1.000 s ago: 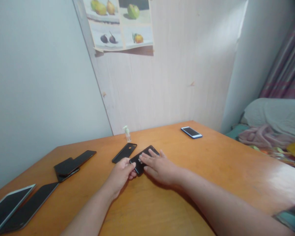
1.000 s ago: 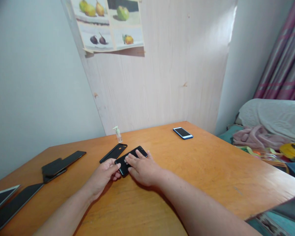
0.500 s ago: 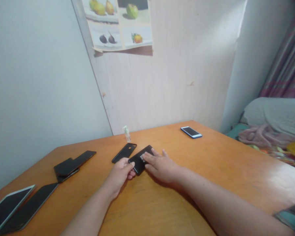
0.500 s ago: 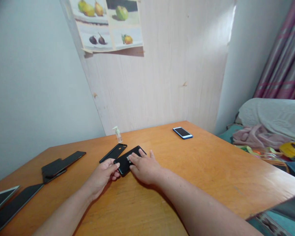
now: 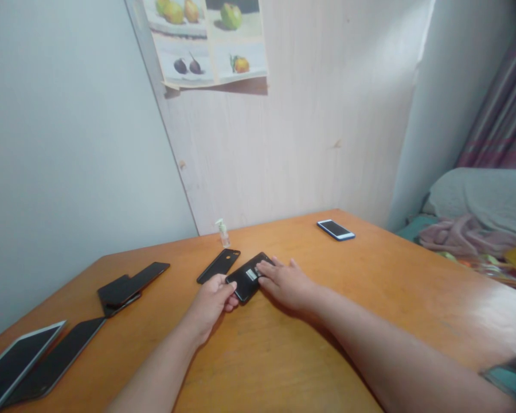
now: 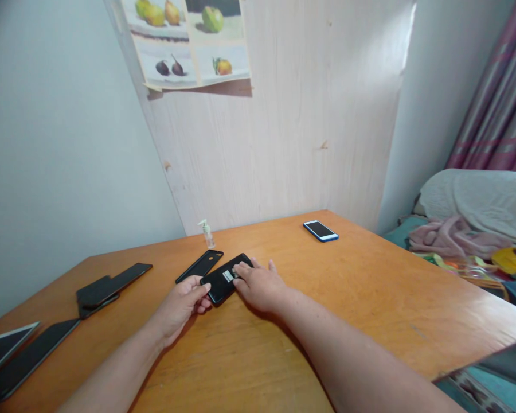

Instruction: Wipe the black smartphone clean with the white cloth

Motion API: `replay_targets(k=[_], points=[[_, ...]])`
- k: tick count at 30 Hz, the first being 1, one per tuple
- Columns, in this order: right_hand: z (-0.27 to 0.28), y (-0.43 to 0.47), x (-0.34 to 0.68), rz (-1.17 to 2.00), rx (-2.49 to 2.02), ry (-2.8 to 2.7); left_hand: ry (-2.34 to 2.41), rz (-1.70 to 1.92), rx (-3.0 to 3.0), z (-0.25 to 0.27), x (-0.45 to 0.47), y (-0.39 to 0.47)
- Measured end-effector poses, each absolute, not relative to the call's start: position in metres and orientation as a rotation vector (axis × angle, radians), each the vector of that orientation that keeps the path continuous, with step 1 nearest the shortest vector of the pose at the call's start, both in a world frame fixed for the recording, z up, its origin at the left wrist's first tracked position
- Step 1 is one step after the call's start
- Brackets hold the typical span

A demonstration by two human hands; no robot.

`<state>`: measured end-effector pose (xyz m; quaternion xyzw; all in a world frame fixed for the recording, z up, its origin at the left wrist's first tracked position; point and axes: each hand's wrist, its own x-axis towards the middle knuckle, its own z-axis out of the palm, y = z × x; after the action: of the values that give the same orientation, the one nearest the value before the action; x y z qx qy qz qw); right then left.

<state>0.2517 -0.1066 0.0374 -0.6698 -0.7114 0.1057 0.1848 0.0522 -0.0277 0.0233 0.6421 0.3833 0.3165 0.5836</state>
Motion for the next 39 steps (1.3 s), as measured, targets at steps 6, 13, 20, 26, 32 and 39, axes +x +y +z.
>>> replay_targets(k=[6, 13, 20, 26, 32, 39], points=[[0.037, -0.113, 0.241, 0.229, -1.725, -2.118, 0.895, 0.748, 1.494, 0.024, 0.052, -0.029], [0.038, -0.109, 0.249, 0.272, -1.835, -2.027, 0.872, 0.721, 1.568, 0.025, 0.053, -0.031], [0.031, -0.102, 0.252, 0.27, -1.792, -2.039, 0.847, 0.707, 1.6, 0.027, 0.053, -0.036], [0.037, -0.108, 0.258, 0.304, -1.868, -2.092, 0.848, 0.711, 1.625, 0.024, 0.053, -0.034], [0.041, -0.114, 0.264, 0.304, -1.823, -2.222, 0.876, 0.698, 1.639, 0.026, 0.053, -0.033], [0.025, -0.103, 0.261, 0.26, -1.724, -2.094, 0.829, 0.653, 1.655, 0.027, 0.053, -0.033]])
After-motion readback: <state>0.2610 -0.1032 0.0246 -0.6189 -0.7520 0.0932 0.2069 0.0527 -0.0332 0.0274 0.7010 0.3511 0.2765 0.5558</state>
